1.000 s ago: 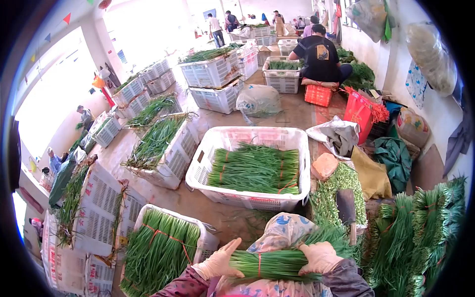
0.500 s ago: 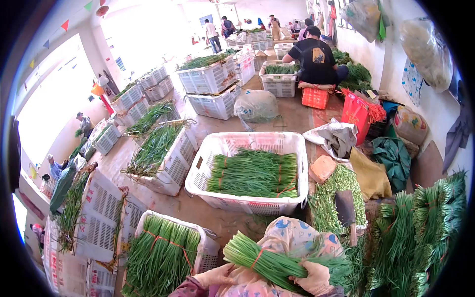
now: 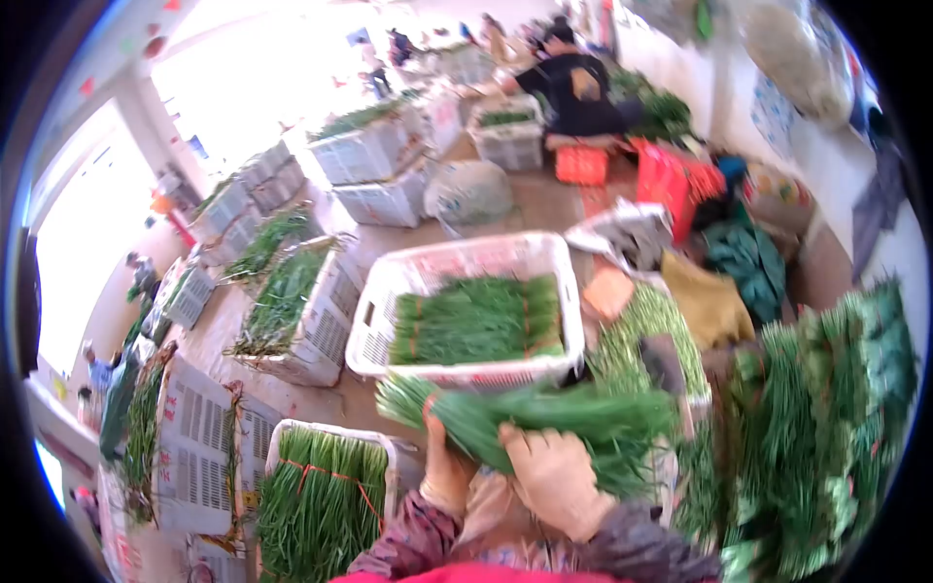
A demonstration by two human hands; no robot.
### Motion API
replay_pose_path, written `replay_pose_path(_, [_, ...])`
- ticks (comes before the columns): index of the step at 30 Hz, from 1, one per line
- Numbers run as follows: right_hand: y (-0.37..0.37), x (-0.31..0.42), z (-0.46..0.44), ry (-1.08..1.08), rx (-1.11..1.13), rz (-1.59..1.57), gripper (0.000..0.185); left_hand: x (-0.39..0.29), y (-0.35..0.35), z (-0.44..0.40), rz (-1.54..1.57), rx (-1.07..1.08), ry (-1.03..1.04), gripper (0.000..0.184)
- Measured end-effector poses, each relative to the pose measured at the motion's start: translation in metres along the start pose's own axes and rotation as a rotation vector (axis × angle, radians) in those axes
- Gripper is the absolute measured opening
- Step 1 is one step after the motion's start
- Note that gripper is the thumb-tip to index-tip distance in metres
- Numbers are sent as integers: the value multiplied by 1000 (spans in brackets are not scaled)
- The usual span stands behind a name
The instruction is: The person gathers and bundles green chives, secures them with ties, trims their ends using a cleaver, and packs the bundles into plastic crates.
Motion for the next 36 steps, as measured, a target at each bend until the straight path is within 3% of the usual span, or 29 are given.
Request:
replay_pose_path(2, [4,-4,0,50,13,-18,68,-10,2,-12,30,-107,-20,63])
replay_pose_path(5, [19,-26,20,168,78,4,57,-24,-10,-27,33,-142,9,49])
replay_pose_path(7, [32,-49,42,355,264,-48,53,-39,-20,-32,-30,-139,101,55])
replay_pose_path(9, [35,-69,69,406,324,-13,51,-47,-46,-42,17,-138,133,60])
replay_pose_path(17, [4,-110,99,412,82,70,43,-65,-73,-41,99,-118,249,64])
replay_pose_path(22, [-41,-105,72,361,-198,-209,32,-69,-83,-36,78,-23,202,67])
replay_pose_path(25, [-42,-99,58,468,-266,-498,25,-73,-88,-32,41,16,171,69])
replay_pose_path(27, [-51,-84,45,356,-242,-213,23,-72,-83,-26,62,-4,142,69])
replay_pose_path(28, [-42,-88,49,418,-335,-498,19,-69,-82,-23,103,16,76,69])
replay_pose_path(31, [-34,-79,36,510,-203,-684,16,-71,-82,-19,94,-16,184,69])
replay_pose_path(36, [-25,-62,19,646,-57,-860,20,-69,-86,-22,141,154,87,69])
Point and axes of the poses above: each hand's wrist, its own z-axis away from the middle knuckle, its own y-axis out of the palm, x = y × z, the point moved 7 cm from there along -z, towards the middle knuckle, and after that the axes turned 1 degree about -x, right-handed, at the moved point
